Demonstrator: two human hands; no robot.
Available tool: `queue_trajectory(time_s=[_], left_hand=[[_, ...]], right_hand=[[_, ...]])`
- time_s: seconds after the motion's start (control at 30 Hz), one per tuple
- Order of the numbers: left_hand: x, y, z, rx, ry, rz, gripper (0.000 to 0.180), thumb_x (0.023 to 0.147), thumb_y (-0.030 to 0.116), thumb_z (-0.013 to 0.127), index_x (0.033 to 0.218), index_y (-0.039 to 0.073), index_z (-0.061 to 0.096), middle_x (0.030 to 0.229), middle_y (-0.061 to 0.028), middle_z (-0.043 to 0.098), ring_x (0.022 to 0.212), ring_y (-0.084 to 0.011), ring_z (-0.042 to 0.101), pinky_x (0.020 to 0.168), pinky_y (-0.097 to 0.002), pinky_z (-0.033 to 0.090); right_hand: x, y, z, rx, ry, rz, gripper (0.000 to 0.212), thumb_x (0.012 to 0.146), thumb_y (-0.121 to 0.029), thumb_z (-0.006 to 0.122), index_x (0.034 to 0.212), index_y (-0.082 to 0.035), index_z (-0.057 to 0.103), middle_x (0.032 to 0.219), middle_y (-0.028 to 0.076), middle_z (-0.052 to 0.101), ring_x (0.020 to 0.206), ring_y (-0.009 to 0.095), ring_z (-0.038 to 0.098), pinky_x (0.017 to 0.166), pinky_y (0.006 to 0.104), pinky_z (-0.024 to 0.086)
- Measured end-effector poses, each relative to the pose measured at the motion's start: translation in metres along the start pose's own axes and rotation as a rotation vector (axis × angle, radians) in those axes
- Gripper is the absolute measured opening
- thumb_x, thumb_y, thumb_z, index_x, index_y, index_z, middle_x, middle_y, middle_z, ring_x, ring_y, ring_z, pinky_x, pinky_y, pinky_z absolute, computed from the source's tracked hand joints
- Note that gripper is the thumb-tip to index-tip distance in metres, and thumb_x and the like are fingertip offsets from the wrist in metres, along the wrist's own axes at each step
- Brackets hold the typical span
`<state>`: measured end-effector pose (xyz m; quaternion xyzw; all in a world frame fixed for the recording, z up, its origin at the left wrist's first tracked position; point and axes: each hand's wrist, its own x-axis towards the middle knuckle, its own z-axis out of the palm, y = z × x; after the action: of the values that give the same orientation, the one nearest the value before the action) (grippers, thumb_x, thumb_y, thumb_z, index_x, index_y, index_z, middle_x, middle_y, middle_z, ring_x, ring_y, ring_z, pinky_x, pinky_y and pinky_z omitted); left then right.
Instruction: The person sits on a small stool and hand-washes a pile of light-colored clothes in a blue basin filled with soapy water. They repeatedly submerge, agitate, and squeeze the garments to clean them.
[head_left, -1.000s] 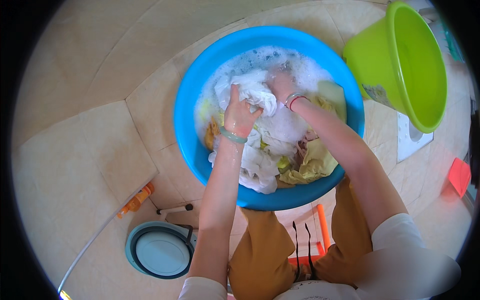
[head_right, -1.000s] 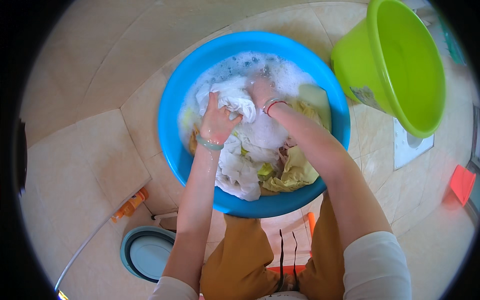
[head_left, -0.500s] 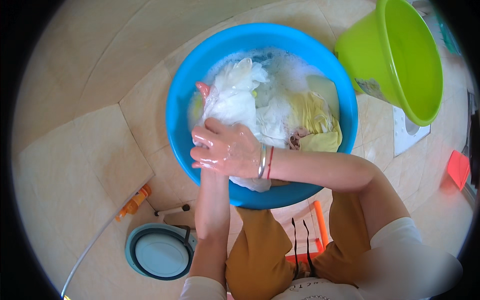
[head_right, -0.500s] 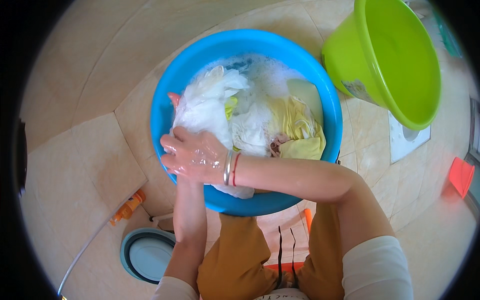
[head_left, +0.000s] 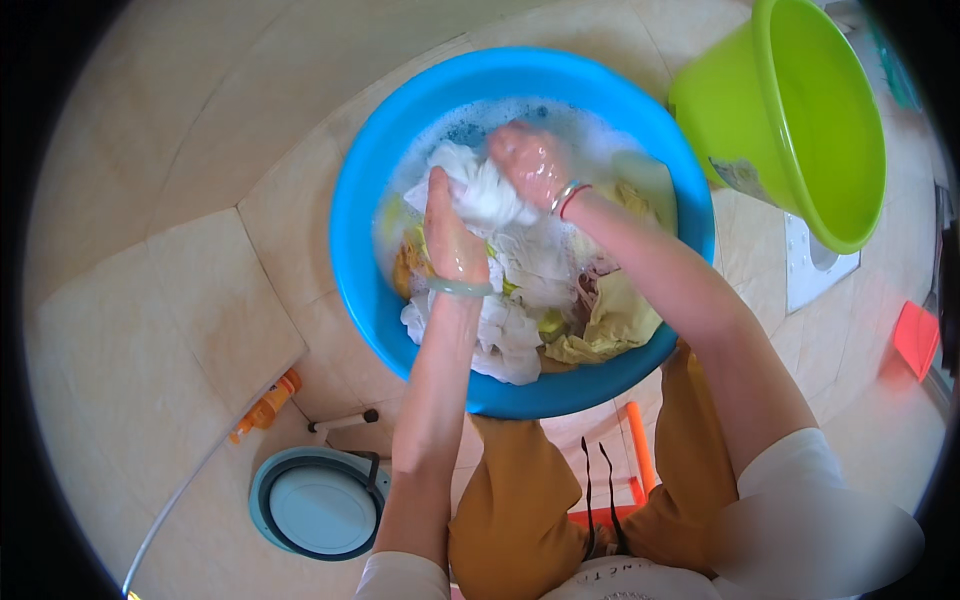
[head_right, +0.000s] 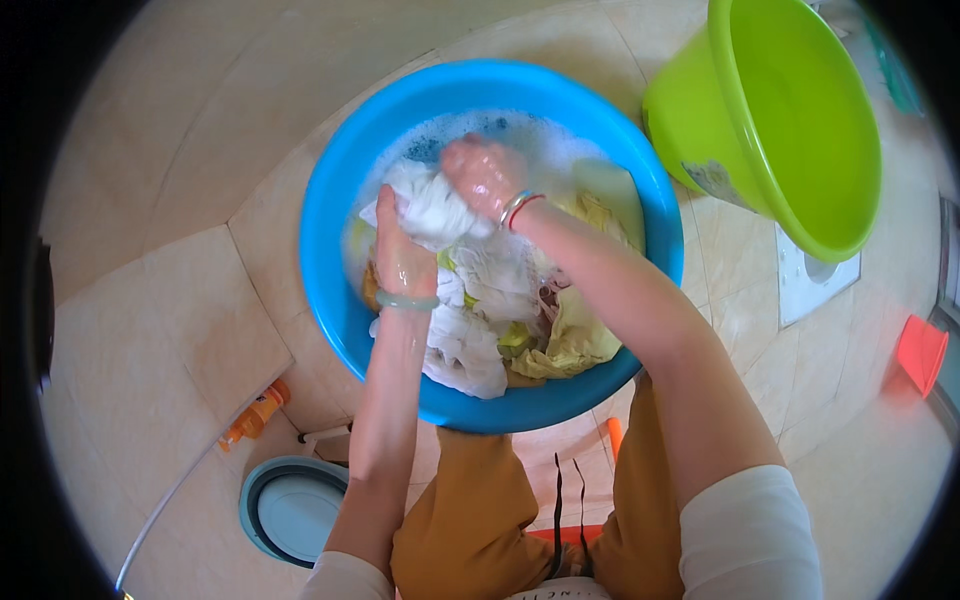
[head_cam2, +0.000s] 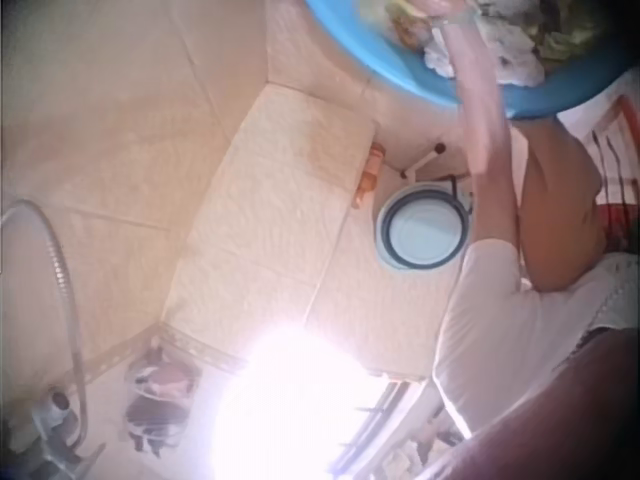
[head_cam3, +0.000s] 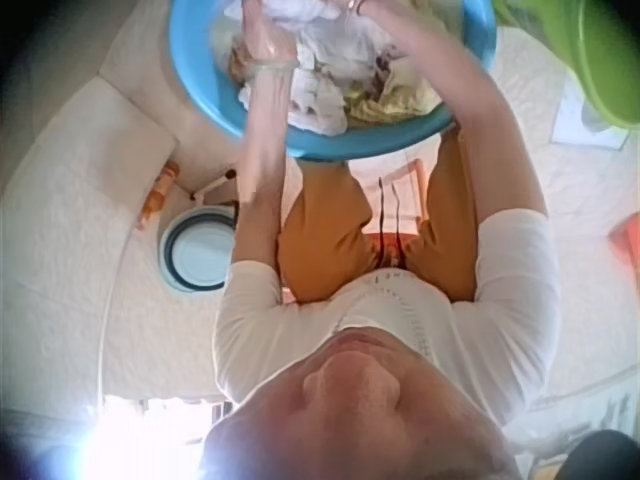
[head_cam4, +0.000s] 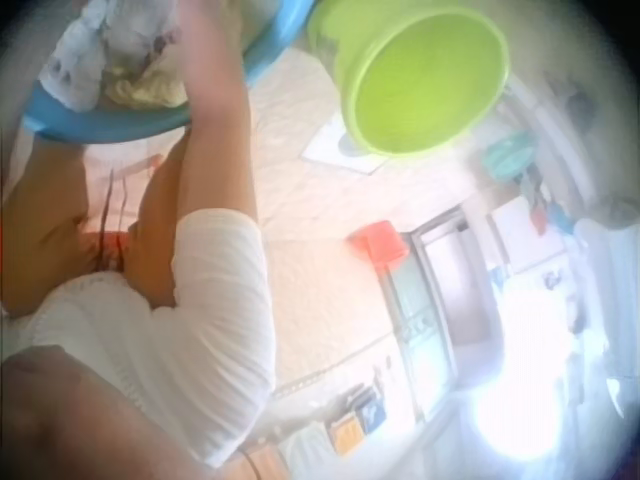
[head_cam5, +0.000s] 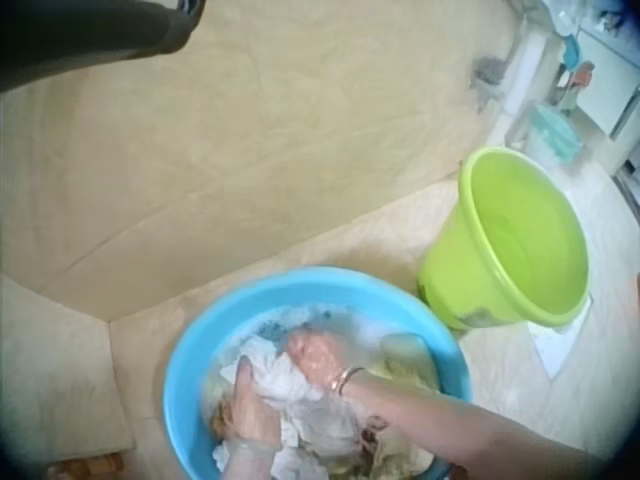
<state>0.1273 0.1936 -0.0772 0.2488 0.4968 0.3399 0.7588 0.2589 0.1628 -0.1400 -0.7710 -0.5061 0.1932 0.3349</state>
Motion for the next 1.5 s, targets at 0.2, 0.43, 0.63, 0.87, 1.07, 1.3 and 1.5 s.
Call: queue_trajectory(time_s=[0.2, 0.43, 0.63, 0.87, 1.07, 1.3, 1.5], left_hand=[[0.036, -0.011, -0.051, -0.190, -0.259, -0.323, 0.061, 0.094, 0.060, 0.029, 0.142, 0.022, 0.031, 0.144, -0.0047, 0.036, 0.131, -0.0241, 0.033, 0.108, -0.0533, 0.024], [0.047, -0.026, -0.046, -0.127, -0.206, -0.386, 0.050, 0.094, 0.051, 0.045, 0.134, 0.020, 0.042, 0.123, -0.0068, 0.053, 0.110, -0.0221, 0.052, 0.095, -0.0387, 0.043], [0.019, 0.017, -0.032, -0.217, -0.337, -0.543, 0.053, 0.096, 0.048, 0.042, 0.123, 0.004, 0.052, 0.113, -0.0086, 0.060, 0.101, -0.0208, 0.058, 0.093, -0.0352, 0.046], [-0.023, 0.036, -0.015, -0.245, -0.263, -0.433, 0.051, 0.096, 0.045, 0.043, 0.124, 0.003, 0.052, 0.117, -0.0089, 0.059, 0.108, -0.0223, 0.057, 0.095, -0.0353, 0.045], [-0.027, 0.022, -0.009, -0.268, -0.093, -0.237, 0.052, 0.097, 0.044, 0.043, 0.127, 0.003, 0.049, 0.120, -0.0088, 0.058, 0.110, -0.0225, 0.056, 0.097, -0.0359, 0.044], [-0.033, 0.026, -0.013, -0.089, -0.155, -0.105, 0.055, 0.097, 0.045, 0.043, 0.129, 0.001, 0.046, 0.123, -0.0082, 0.056, 0.112, -0.0193, 0.055, 0.095, -0.0337, 0.045], [-0.042, 0.052, -0.028, -0.012, -0.488, -0.146, 0.070, 0.093, 0.052, 0.044, 0.137, -0.002, 0.033, 0.134, -0.0125, 0.048, 0.121, -0.0249, 0.049, 0.102, -0.0361, 0.040]], right_hand=[[-0.017, 0.043, 0.011, -0.286, -0.113, -0.118, 0.033, 0.093, -0.031, 0.049, 0.113, -0.005, 0.051, 0.125, 0.022, 0.046, 0.097, 0.037, 0.058, 0.082, 0.0451, 0.049], [0.018, 0.005, 0.017, -0.293, -0.538, 0.418, 0.021, 0.088, -0.026, 0.056, 0.097, -0.007, 0.058, 0.113, 0.017, 0.055, 0.103, 0.032, 0.057, 0.076, 0.0397, 0.052], [-0.082, -0.106, -0.010, 0.370, -0.311, -0.168, 0.014, 0.074, -0.020, 0.065, 0.085, -0.014, 0.059, 0.094, 0.006, 0.051, 0.087, 0.024, 0.053, 0.069, 0.0347, 0.050], [-0.057, -0.151, -0.016, 0.163, 0.015, -0.688, 0.019, 0.068, -0.030, 0.068, 0.069, -0.016, 0.056, 0.086, 0.000, 0.048, 0.080, 0.016, 0.049, 0.059, 0.0294, 0.042], [-0.025, -0.123, -0.029, 0.325, 0.100, -0.622, 0.014, 0.070, -0.029, 0.063, 0.064, -0.016, 0.062, 0.070, 0.003, 0.053, 0.071, 0.022, 0.056, 0.059, 0.0346, 0.047], [-0.037, -0.036, -0.038, 0.315, -0.462, 0.272, 0.032, 0.079, -0.036, 0.062, 0.096, -0.009, 0.063, 0.096, 0.011, 0.064, 0.089, 0.031, 0.061, 0.074, 0.0395, 0.051], [-0.021, 0.005, -0.033, 0.446, -0.138, -0.159, 0.042, 0.078, -0.027, 0.070, 0.113, -0.007, 0.059, 0.119, 0.011, 0.053, 0.100, 0.023, 0.055, 0.090, 0.0336, 0.043]])
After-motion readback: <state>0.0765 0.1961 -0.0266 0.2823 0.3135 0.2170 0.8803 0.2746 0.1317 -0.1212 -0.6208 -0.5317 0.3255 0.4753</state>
